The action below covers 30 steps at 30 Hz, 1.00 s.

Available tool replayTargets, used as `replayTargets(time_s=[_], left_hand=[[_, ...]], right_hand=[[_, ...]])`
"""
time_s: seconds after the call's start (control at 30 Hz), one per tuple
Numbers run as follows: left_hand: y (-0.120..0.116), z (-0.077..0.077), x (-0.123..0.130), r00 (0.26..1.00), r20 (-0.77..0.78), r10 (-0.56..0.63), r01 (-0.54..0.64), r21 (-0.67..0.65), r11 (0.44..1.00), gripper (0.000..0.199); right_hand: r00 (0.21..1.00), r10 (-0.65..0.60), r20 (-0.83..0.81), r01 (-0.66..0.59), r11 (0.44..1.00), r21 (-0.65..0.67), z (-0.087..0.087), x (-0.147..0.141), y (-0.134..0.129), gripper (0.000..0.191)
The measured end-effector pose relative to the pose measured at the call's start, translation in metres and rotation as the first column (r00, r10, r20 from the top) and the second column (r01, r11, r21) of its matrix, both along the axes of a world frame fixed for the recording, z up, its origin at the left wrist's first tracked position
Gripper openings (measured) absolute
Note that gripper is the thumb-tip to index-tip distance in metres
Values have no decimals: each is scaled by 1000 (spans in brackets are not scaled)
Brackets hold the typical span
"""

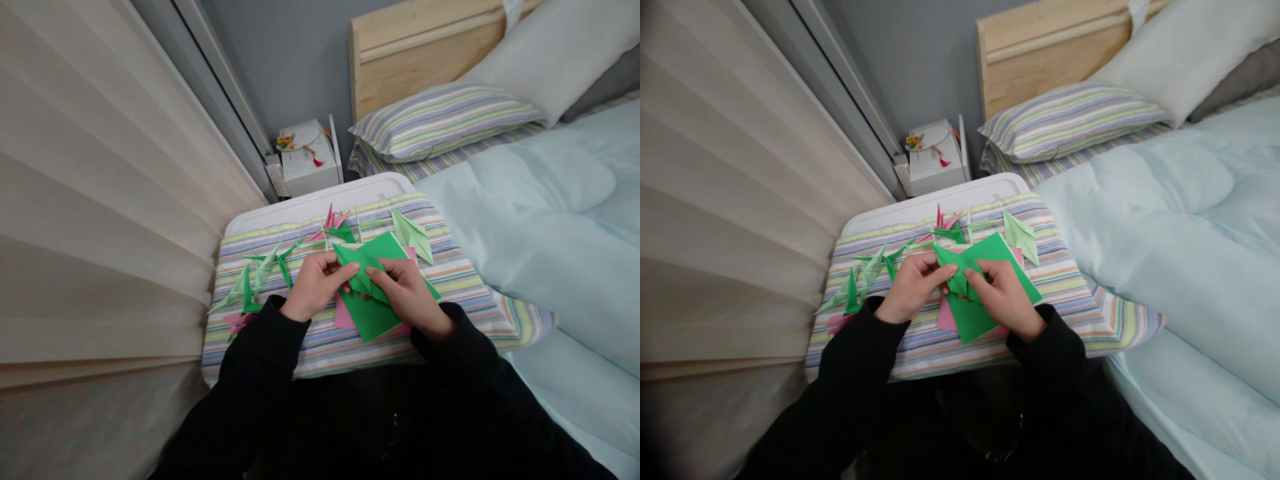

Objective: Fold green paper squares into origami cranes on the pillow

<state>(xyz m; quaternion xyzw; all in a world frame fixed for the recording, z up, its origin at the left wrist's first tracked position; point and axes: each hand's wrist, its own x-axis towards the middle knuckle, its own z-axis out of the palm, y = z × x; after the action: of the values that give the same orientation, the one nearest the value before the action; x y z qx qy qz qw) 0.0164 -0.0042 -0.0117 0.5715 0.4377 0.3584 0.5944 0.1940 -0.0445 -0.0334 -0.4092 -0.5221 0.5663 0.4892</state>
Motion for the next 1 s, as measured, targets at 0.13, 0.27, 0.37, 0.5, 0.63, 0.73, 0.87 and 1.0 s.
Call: replayTargets(time_s=[0.13, 0.27, 0.37, 0.5, 0.63, 0.73, 0.87, 1.0], left_hand=[[-1, 3, 1, 1000, -4, 14, -14, 52, 999, 41], [-1, 5, 2, 1000, -5, 16, -16, 57, 998, 42], [-1, 5, 2, 1000, 21, 18, -19, 59, 998, 44], [-2, 4, 1, 1000, -23, 10, -8, 87, 996, 43], [-4, 3, 1, 998, -62, 1, 6, 105, 994, 43], [-4, 5, 2, 999, -31, 14, -11, 101, 995, 43], [-3, 8, 3, 999, 6, 44, -44, 106, 993, 45], [-1, 6, 0, 992, 39, 119, -123, 129, 984, 44]], right_hand=[[1000, 4, -28, -6, 998, -60, 4, -1, 0, 33], [1000, -14, 26, 15, 998, -62, 6, -1, 0, 24], [999, -3, 33, 5, 998, -68, 5, -1, 0, 23], [998, -21, 51, 26, 995, -97, 5, -1, 0, 21], [999, -17, 35, 21, 993, -120, 6, -1, -1, 19], [1000, -16, -2, 15, 989, -146, 8, -1, 1, 17], [999, -17, -32, 12, 988, -156, 8, -1, 3, 16], [999, -31, 35, 36, 989, -141, 10, 0, 4, 14]])
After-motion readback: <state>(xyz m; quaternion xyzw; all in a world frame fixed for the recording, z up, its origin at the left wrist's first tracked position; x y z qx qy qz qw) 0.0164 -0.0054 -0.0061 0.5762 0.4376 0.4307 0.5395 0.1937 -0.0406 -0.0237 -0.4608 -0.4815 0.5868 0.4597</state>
